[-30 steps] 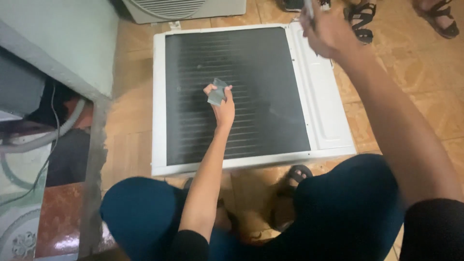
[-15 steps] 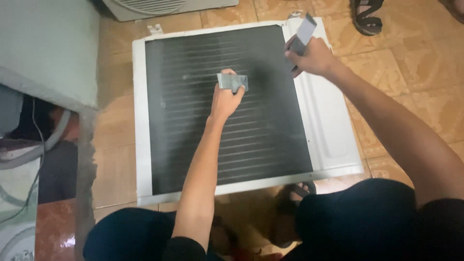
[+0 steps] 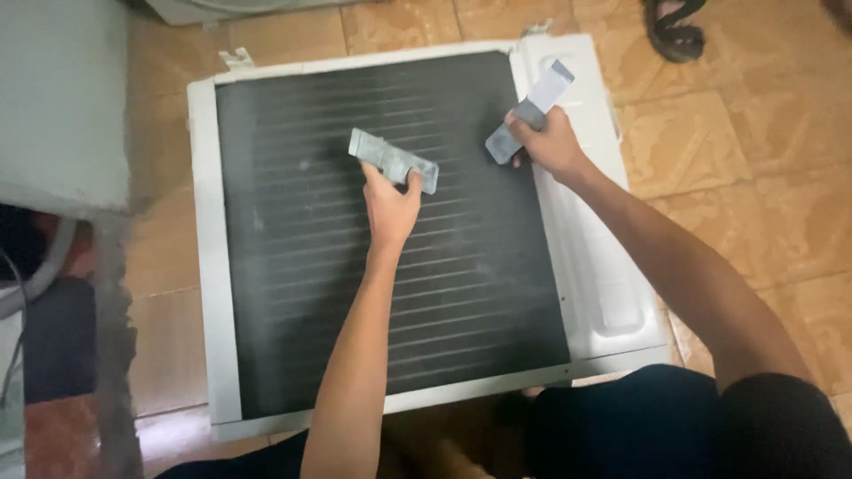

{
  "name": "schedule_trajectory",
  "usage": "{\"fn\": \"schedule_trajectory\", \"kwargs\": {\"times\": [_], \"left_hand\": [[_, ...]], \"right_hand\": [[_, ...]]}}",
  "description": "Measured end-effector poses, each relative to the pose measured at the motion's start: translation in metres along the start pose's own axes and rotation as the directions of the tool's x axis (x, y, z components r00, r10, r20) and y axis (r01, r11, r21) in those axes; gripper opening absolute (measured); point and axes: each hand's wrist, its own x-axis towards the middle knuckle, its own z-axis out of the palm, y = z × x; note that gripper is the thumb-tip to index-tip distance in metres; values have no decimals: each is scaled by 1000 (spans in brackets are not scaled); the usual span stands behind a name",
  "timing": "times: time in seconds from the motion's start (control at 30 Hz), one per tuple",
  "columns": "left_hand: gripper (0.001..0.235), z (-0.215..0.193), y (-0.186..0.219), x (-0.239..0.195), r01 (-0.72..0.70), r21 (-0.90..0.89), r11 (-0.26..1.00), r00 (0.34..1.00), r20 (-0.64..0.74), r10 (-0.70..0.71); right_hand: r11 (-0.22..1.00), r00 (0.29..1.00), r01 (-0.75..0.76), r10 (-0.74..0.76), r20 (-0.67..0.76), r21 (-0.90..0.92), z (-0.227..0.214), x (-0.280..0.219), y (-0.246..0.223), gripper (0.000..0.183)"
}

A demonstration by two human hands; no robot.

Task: The person uses two rectangular sponges to wipe a dark textured surface with a white frame. They repeatedly rub the surface in horizontal strokes, occasionally adjusting the sponges and shifting position while remaining seated on the floor.

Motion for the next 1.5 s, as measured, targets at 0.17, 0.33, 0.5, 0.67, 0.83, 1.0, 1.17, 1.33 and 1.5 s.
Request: {"fn": "schedule_trajectory", "kwargs": {"times": [0.17,0.33,0.5,0.67,0.83,1.0,1.17,1.33,1.5], "left_hand": [[86,0,11,1,-46,71,996,998,-28,48],[74,-2,-12,-3,-100,52,994,995,35,98],[62,-7,-2,-1,-209,-88,974,977,23,212],[60,-8,2,-1,-198,-129,972,979,28,203],[60,-7,-1,-2,-217,-128,968,974,37,224],[61,-6,-2,-1,-207,-117,971,977,23,211],[65,-2,-6,-2,-166,-30,986,986,20,167],[68,-2,-10,0,-142,11,990,989,52,141],[62,-7,1,-1,-179,-125,976,982,36,185]], "right_hand": [[993,996,91,-90,-7,78,10,2,14,19],[987,984,128,-139,108,101,7,-9,5,12],[992,988,123,-125,91,28,7,-11,3,11],[994,989,111,-113,94,20,8,-13,0,11],[988,982,155,-153,108,-12,8,-14,3,11],[967,966,240,-230,120,-82,7,-14,4,9],[963,963,264,-260,75,-54,11,-15,7,11],[983,990,131,-137,45,125,9,-13,21,24],[975,980,197,-200,16,99,9,-18,19,13]]}}
